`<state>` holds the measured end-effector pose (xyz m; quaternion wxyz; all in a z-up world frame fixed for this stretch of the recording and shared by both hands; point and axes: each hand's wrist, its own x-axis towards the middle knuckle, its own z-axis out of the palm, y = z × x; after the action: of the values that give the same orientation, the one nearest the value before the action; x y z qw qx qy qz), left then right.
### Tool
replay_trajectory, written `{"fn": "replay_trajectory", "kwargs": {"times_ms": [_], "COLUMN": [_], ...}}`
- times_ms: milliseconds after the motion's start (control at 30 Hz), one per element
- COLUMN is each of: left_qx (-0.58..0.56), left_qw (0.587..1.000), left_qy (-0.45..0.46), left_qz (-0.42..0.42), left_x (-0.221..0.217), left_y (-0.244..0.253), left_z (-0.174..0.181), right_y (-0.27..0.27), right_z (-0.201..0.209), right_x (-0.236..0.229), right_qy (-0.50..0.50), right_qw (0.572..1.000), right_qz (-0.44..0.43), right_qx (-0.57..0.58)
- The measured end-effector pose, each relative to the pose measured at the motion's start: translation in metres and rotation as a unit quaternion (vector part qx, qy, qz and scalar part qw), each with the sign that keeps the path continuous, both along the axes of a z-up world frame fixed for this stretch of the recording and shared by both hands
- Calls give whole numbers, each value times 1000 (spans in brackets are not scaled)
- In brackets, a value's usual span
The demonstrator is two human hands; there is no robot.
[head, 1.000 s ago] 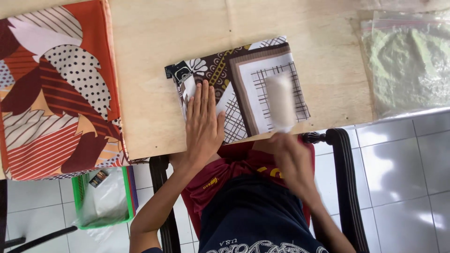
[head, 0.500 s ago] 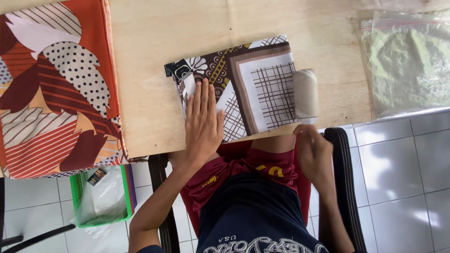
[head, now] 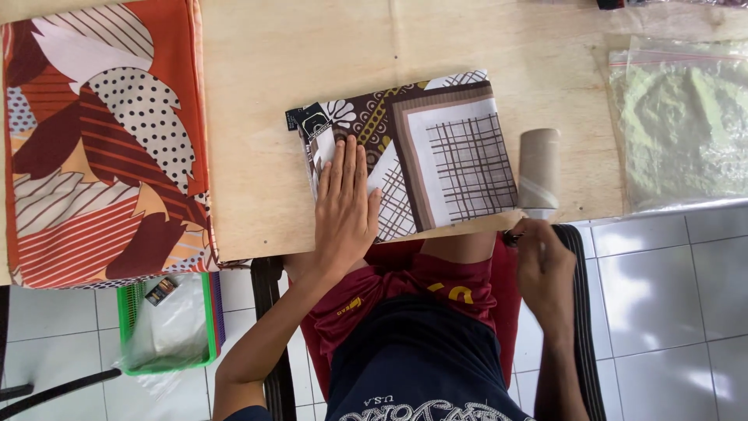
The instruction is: The person uses a lint roller to roll over a folded piece of patterned fabric on a wooden table. The person repeatedly rolls the fabric, lifts and repositions it, and continues rolling different sections of the fabric surface.
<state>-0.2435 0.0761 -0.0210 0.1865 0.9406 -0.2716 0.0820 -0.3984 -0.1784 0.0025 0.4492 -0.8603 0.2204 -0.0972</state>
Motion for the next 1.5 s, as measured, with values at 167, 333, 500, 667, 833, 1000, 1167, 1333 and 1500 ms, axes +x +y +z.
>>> {"fn": "replay_trajectory", "kwargs": {"times_ms": [167, 333, 500, 667, 833, 1000, 1167, 1333, 1500], "left_qx": [-9, -86, -77, -20, 20, 30, 19, 16, 12], "left_qw": [1000, 995, 995, 999, 999, 999, 999, 999, 999], "left_qy": [0, 37, -53, -10, -12, -8, -14, 6, -19], "left_qz": [5, 39, -25, -32, -26, -28, -26, -28, -31], "left_x": [0, 13, 47, 55, 54, 54, 53, 54, 53], "left_y": [-1, 5, 3, 6, 6, 6, 6, 7, 7], "left_z": [-4, -2, 8, -11, -14, -16, -12, -12, -14], "right_y": [80, 103, 93, 87, 51, 14, 62, 58, -17], "right_z": [37, 42, 12, -4, -11, 5, -15, -41, -36], "right_x": [36, 70, 84, 98, 107, 114, 95, 93, 108], "right_qy": [-76, -150, -101, -31, -42, -60, -69, -53, -64], "right_qw": [982, 953, 962, 967, 965, 969, 970, 959, 946], "right_qz": [170, 262, 208, 200, 174, 91, 105, 116, 27], "right_qx": [41, -26, -143, -157, -192, -220, -208, -253, -315]}}
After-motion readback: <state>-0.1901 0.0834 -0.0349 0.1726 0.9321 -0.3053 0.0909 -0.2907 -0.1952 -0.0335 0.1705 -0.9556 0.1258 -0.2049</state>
